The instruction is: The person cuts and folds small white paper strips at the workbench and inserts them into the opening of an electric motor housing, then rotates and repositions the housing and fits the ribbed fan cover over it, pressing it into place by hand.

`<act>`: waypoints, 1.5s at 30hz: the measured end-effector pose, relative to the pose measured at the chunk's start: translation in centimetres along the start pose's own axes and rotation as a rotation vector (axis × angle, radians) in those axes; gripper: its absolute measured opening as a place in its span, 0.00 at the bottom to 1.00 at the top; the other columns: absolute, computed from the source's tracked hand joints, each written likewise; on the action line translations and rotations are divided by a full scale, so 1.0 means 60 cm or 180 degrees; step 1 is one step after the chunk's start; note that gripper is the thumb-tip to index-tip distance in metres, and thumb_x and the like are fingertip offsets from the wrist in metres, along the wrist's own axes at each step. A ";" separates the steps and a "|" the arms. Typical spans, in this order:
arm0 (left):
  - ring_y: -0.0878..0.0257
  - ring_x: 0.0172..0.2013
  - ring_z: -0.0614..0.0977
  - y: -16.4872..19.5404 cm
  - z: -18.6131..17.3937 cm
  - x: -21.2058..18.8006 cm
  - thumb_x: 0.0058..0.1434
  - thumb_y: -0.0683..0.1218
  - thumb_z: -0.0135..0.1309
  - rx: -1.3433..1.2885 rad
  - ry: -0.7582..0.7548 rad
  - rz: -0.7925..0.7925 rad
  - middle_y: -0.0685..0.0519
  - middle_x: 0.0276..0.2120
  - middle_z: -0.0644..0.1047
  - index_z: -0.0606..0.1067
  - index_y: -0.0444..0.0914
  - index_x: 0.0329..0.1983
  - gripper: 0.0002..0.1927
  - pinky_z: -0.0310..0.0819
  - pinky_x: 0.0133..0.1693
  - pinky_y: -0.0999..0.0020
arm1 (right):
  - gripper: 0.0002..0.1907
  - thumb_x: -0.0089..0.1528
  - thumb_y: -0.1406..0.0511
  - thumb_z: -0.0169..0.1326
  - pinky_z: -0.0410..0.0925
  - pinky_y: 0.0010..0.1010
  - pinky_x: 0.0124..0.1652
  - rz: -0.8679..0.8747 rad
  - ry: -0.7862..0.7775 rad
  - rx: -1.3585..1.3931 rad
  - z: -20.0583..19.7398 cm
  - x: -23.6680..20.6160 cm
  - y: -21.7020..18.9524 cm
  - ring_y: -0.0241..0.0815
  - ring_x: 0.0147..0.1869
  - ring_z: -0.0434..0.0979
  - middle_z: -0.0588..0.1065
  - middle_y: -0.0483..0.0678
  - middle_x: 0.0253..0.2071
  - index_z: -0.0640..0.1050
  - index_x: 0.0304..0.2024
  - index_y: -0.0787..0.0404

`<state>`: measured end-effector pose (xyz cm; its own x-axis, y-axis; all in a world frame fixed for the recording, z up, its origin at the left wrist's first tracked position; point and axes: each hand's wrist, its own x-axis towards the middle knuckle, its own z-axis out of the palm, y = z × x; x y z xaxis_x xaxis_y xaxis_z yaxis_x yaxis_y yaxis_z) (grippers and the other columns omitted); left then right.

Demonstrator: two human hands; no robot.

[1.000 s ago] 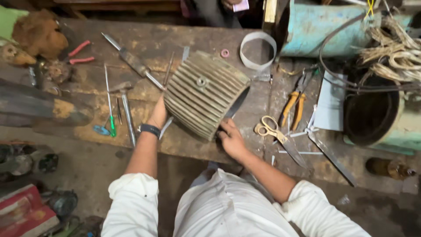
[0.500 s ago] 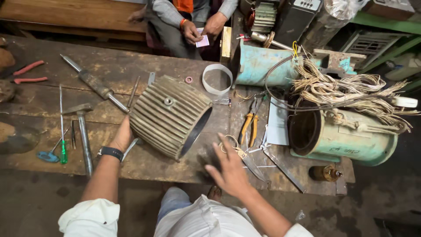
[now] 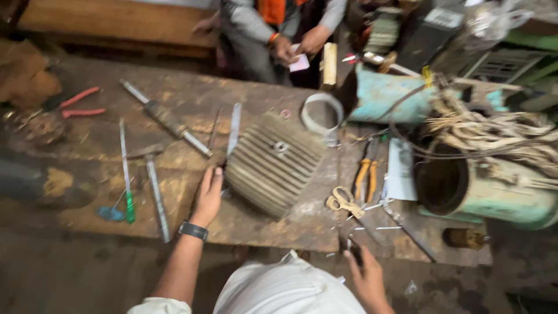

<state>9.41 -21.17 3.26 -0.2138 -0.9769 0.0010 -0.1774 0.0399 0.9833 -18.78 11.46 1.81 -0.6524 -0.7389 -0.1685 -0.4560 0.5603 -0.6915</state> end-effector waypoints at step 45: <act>0.37 0.51 0.73 -0.137 -0.167 0.000 0.60 0.60 0.55 0.3053 -0.0516 0.1121 0.36 0.52 0.72 0.77 0.45 0.58 0.27 0.68 0.51 0.44 | 0.36 0.62 0.60 0.55 0.54 0.47 0.66 -0.0537 0.1737 -0.0823 0.011 -0.064 -0.272 0.63 0.75 0.55 0.56 0.68 0.72 0.61 0.69 0.67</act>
<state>20.48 -23.57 -3.00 -0.5162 -0.8402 0.1664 -0.7556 0.5382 0.3735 -8.42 4.87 13.28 -0.7426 -0.5659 0.3583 -0.6669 0.5755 -0.4733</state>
